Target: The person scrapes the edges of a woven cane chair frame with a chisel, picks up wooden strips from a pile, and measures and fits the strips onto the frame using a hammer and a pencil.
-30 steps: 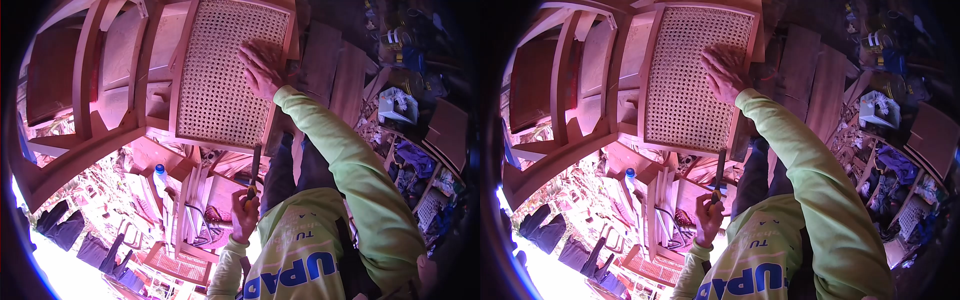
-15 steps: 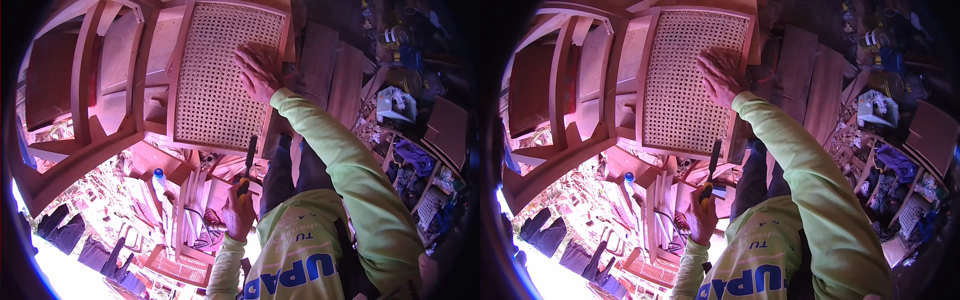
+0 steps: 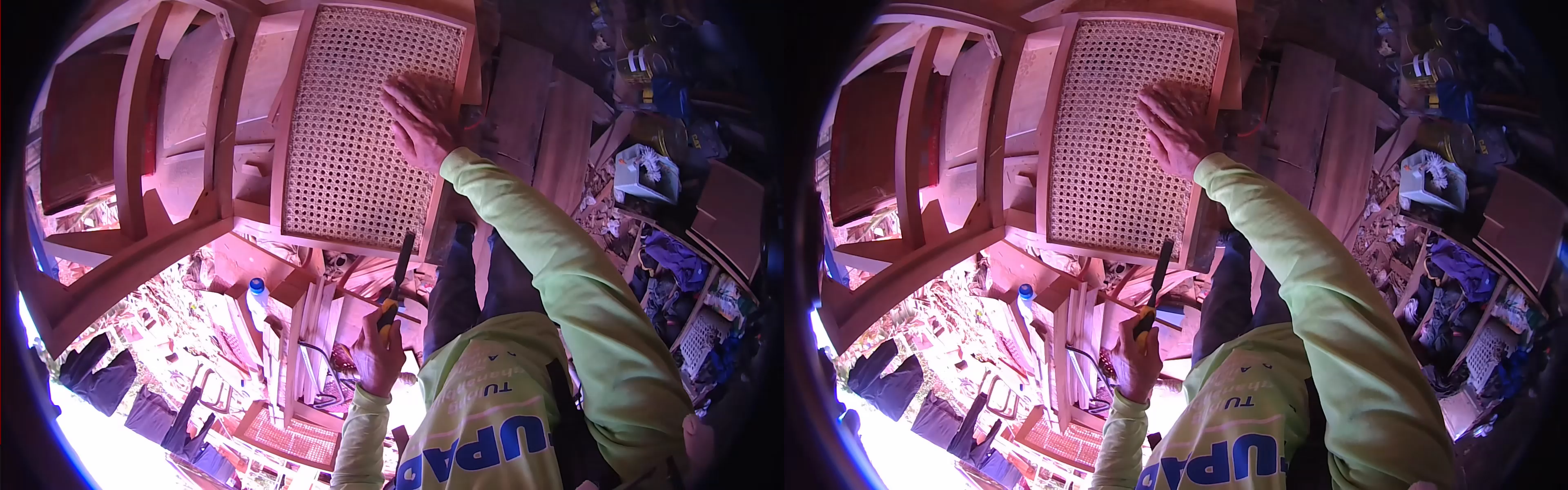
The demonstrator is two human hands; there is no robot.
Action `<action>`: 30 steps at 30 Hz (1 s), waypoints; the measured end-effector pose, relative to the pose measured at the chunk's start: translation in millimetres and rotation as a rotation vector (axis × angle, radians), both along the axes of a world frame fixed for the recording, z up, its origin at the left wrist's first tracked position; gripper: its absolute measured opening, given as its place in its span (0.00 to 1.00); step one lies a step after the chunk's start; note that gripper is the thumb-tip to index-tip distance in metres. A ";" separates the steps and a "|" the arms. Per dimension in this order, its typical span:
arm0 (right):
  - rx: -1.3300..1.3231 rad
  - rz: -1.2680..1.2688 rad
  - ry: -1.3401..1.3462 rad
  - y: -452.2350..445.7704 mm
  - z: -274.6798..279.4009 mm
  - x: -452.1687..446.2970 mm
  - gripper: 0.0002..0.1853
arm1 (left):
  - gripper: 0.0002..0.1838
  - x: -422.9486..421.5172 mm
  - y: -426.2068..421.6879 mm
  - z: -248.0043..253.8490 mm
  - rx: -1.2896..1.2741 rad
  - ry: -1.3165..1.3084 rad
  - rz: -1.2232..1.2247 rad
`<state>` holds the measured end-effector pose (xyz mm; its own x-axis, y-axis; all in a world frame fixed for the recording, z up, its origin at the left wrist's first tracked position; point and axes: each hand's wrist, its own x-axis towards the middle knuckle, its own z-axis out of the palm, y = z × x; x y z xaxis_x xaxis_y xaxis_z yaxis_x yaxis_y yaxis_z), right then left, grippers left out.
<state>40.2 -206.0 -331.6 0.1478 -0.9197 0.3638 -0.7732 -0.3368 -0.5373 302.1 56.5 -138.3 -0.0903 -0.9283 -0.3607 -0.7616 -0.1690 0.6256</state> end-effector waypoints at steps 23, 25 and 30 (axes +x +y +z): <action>0.000 0.018 -0.020 -0.5 5.5 -0.8 0.35 | 0.18 6.6 -5.6 0.6 0.031 0.063 0.030; 0.016 0.019 -0.007 0.1 6.0 -0.9 0.35 | 0.17 1.2 -4.2 -1.3 0.051 0.066 0.051; 0.009 0.024 -0.030 -0.2 4.1 0.1 0.34 | 0.16 -3.4 -0.2 -6.4 0.058 0.083 0.059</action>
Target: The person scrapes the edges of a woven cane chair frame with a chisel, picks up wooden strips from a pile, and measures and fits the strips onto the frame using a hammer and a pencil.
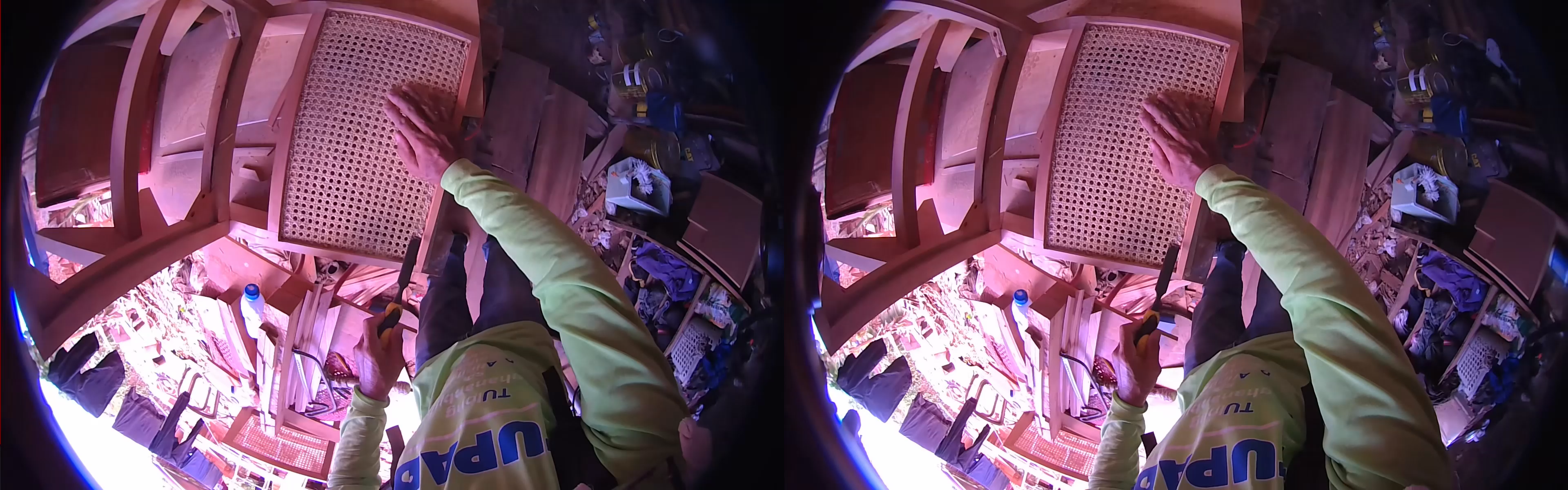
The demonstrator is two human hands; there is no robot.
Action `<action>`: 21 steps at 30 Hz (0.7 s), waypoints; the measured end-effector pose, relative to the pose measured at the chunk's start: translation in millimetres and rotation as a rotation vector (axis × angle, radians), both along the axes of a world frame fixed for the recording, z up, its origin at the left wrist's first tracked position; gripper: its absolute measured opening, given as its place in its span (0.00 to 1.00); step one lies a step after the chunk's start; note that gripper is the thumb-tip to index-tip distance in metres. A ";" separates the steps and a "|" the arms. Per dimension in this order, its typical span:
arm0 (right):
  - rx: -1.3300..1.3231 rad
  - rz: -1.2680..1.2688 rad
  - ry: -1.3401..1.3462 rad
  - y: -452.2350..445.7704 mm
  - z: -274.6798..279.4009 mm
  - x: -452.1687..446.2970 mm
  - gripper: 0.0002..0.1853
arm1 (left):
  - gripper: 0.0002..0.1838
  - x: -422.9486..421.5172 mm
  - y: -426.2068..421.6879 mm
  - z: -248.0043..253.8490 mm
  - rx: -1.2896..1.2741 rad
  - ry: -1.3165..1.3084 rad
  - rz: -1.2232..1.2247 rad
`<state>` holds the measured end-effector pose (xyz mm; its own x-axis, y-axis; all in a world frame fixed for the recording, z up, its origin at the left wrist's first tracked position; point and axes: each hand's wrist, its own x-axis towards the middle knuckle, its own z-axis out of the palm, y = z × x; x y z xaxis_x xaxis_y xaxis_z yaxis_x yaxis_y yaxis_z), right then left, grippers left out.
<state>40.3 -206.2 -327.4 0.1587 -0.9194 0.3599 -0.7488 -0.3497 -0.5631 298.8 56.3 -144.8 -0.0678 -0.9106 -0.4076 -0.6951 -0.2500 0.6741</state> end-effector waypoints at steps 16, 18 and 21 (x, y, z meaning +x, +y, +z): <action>-0.011 0.006 -0.001 0.2 3.1 -2.8 0.34 | 0.12 -25.7 -24.9 -9.8 -0.153 -0.019 0.034; -0.008 0.005 0.004 0.3 4.7 -3.2 0.33 | 0.10 -37.8 -32.0 -7.3 -0.203 0.031 0.118; -0.023 0.021 0.002 1.4 4.1 -6.0 0.32 | 0.12 -47.0 -36.5 -16.2 -0.217 0.039 0.211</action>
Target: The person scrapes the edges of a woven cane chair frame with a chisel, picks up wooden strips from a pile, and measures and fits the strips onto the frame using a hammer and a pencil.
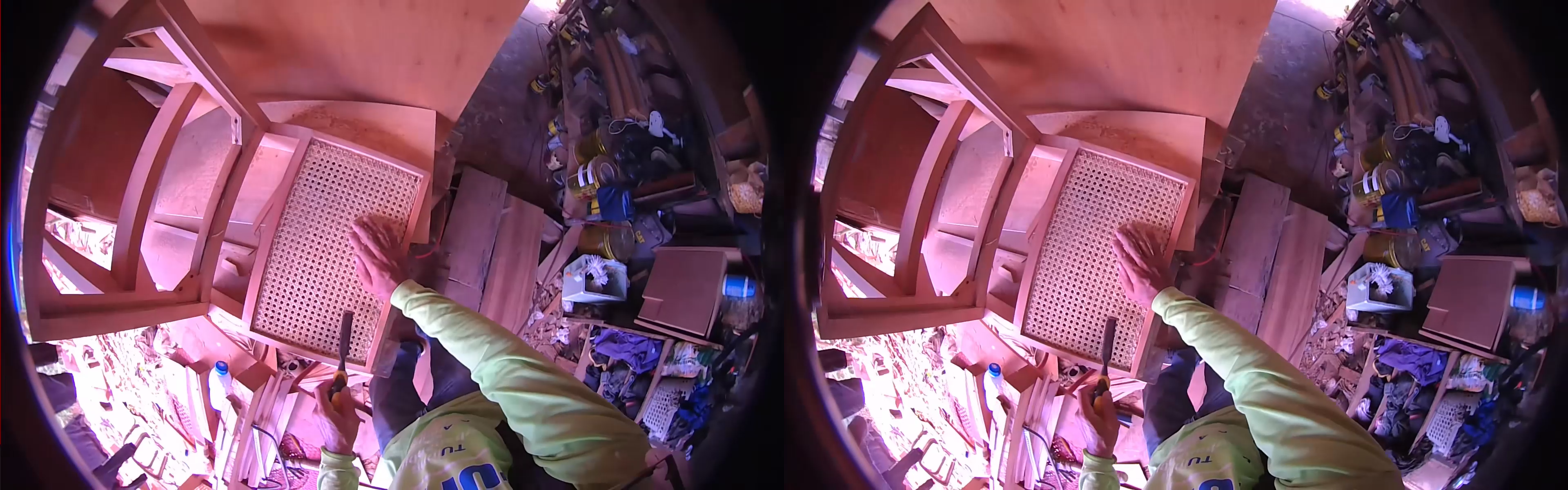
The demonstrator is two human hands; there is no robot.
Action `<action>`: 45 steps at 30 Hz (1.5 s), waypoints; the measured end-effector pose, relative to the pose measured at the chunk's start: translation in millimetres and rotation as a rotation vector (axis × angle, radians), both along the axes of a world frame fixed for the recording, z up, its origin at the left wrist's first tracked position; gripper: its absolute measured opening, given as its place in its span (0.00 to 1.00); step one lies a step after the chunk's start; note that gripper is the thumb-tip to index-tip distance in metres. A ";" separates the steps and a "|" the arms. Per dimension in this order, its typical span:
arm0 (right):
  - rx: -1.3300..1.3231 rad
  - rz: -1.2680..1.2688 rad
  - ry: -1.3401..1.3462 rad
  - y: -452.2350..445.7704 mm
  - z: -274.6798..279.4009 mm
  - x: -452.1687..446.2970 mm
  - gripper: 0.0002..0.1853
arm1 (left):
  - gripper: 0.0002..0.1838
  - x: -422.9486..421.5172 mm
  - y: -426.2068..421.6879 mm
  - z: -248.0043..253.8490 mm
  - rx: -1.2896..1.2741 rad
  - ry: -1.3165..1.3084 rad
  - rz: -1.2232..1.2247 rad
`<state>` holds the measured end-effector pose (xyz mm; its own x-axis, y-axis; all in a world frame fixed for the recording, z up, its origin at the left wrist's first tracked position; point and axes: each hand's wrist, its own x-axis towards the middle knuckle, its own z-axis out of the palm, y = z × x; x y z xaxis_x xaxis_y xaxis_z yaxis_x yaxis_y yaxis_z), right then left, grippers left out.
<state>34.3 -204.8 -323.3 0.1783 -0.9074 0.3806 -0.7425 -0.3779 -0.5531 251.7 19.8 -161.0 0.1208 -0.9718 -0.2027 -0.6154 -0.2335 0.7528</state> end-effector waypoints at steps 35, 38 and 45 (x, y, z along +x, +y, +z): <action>0.367 -0.397 -0.880 59.0 -40.9 -45.9 0.04 | 0.17 -171.6 -234.9 -69.5 -0.104 -0.060 -0.239; 0.545 -0.324 -0.868 81.4 -51.7 -38.1 0.11 | 0.17 -165.0 -232.1 -82.2 -0.124 -0.061 -0.229; 1.232 -0.186 -0.975 63.7 -10.0 -57.0 0.16 | 0.18 -159.5 -232.1 -80.4 -0.172 -0.008 -0.259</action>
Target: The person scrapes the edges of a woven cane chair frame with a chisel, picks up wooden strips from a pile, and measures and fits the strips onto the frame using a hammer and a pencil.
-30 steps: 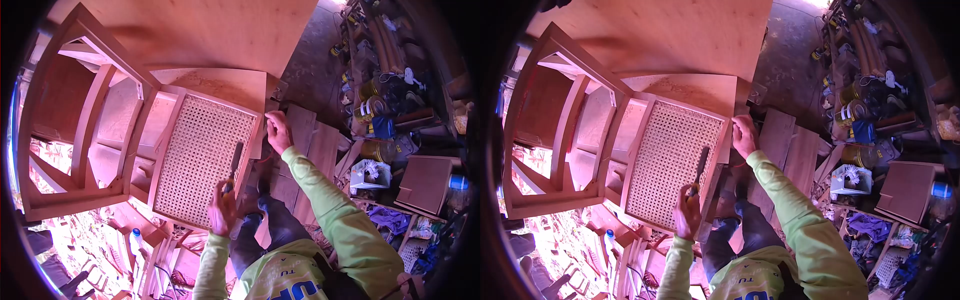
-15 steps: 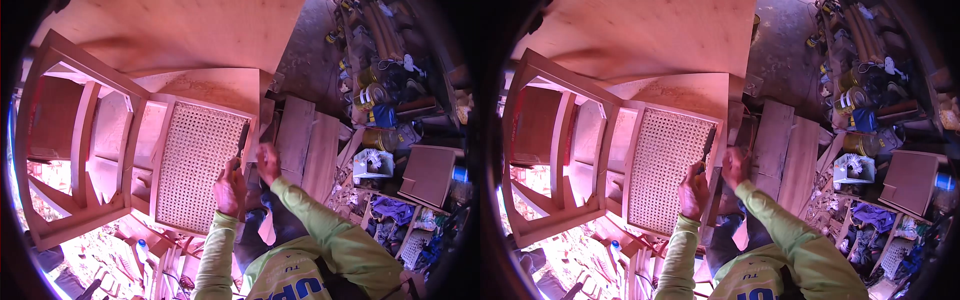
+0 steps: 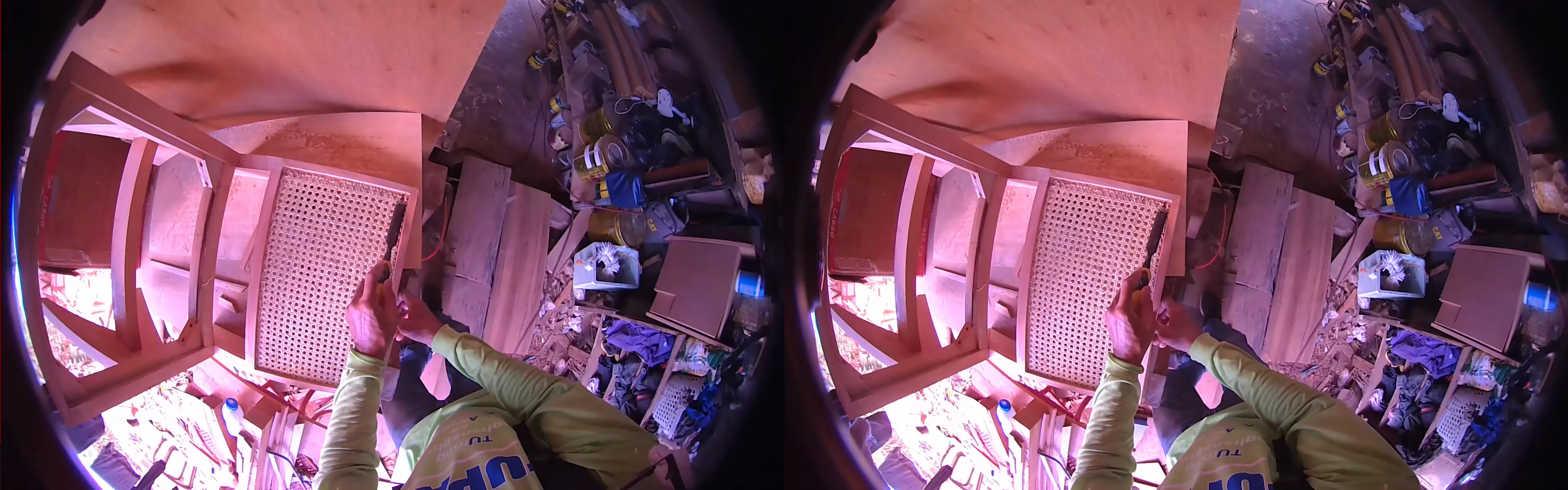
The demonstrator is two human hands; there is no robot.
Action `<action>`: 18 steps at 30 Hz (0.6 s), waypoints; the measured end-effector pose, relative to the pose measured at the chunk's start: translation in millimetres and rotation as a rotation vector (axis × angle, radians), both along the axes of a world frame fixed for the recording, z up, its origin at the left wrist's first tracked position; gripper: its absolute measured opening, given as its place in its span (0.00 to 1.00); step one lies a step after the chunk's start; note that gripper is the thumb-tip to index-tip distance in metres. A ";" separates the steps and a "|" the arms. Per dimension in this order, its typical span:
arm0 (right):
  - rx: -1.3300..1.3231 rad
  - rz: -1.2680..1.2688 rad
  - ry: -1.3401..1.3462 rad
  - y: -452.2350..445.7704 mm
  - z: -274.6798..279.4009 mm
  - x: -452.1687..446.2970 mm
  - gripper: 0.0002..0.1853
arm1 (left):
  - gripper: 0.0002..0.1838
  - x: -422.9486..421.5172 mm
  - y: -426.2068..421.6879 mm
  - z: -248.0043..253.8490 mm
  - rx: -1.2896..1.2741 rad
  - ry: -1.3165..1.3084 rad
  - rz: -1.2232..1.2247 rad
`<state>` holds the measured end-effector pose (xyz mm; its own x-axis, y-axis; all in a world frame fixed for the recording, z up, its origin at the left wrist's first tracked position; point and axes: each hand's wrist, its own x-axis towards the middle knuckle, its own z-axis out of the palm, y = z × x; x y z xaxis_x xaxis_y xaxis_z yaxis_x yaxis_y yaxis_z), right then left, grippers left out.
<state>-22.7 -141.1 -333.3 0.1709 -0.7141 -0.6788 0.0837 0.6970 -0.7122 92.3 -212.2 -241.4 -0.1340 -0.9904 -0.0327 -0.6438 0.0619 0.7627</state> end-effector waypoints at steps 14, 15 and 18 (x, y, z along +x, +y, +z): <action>0.007 -0.032 0.040 5.8 -25.9 9.6 0.13 | 0.20 -3.2 -11.3 -5.5 -0.017 -0.015 -0.044; 0.005 -0.028 0.038 4.7 -28.2 8.8 0.13 | 0.20 -3.0 -11.2 -8.5 0.025 -0.011 -0.041; -0.081 -0.102 -0.063 6.9 -32.2 13.1 0.15 | 0.19 3.9 -5.9 -10.1 0.138 -0.003 -0.014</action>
